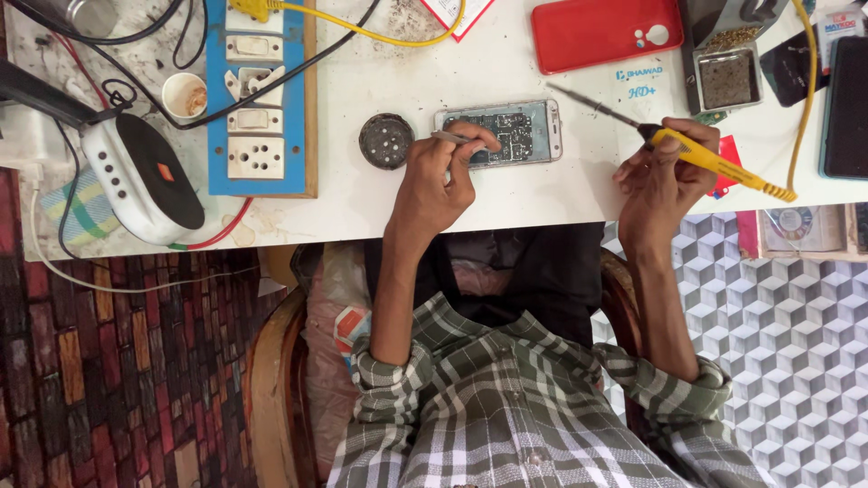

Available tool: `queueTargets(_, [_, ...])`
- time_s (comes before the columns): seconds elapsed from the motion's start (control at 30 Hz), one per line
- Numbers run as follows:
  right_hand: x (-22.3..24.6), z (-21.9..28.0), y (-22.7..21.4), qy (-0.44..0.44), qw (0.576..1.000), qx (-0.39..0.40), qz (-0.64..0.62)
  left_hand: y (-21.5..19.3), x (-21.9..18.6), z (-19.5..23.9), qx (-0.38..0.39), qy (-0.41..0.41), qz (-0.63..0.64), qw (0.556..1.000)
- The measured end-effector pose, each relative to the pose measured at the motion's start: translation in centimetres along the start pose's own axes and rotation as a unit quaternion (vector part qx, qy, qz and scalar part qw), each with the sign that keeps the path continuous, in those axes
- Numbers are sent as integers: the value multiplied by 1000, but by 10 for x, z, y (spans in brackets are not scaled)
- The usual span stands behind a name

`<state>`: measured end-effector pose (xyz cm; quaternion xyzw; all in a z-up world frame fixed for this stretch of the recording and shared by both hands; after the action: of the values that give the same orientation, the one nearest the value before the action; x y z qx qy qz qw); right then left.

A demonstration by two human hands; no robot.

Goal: The person uses a soldering iron and tweezers to work on a smartphone motherboard. They repeatedly apply heat to various points on the circuit board while holding it steady with the other hand.

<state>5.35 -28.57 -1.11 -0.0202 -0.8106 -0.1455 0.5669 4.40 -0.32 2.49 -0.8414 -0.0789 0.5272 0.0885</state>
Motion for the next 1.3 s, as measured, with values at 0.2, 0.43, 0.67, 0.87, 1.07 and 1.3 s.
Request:
queueTargets(0.2, [5, 2, -8, 33, 999, 13, 20, -2, -5, -2, 1, 9, 5, 1000])
queueTargets(0.43, [-2, -6, -44, -22, 997, -44, -60, -3, -7, -3, 10, -13, 14, 1000])
queueTargets(0.67, [9, -6, -30, 3, 995, -38, -90, -3, -6, -2, 7, -13, 1, 1000])
queueTargets(0.87, [14, -12, -22, 13, 998, -25, -55, -3, -5, -1, -1, -9, 7, 1000])
queueTargets(1.07, [-9, -25, -11, 41, 995, -85, -25, -2, -6, -1, -11, 29, 6, 1000])
queueTargets(1.3, [-19, -20, 4, 67, 994, -85, -29, -4, -6, 1, -11, 34, -6, 999])
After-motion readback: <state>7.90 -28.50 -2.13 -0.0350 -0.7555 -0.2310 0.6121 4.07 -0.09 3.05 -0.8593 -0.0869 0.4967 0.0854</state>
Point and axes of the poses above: each hand's wrist, its own z-axis away from the middle knuckle, its own y-axis out of the palm, x = y × z, the point moved 5 cm from there along -z, towards the middle knuckle, and after that the axes turned 2 degrees about -y, right-handed, at the moved point
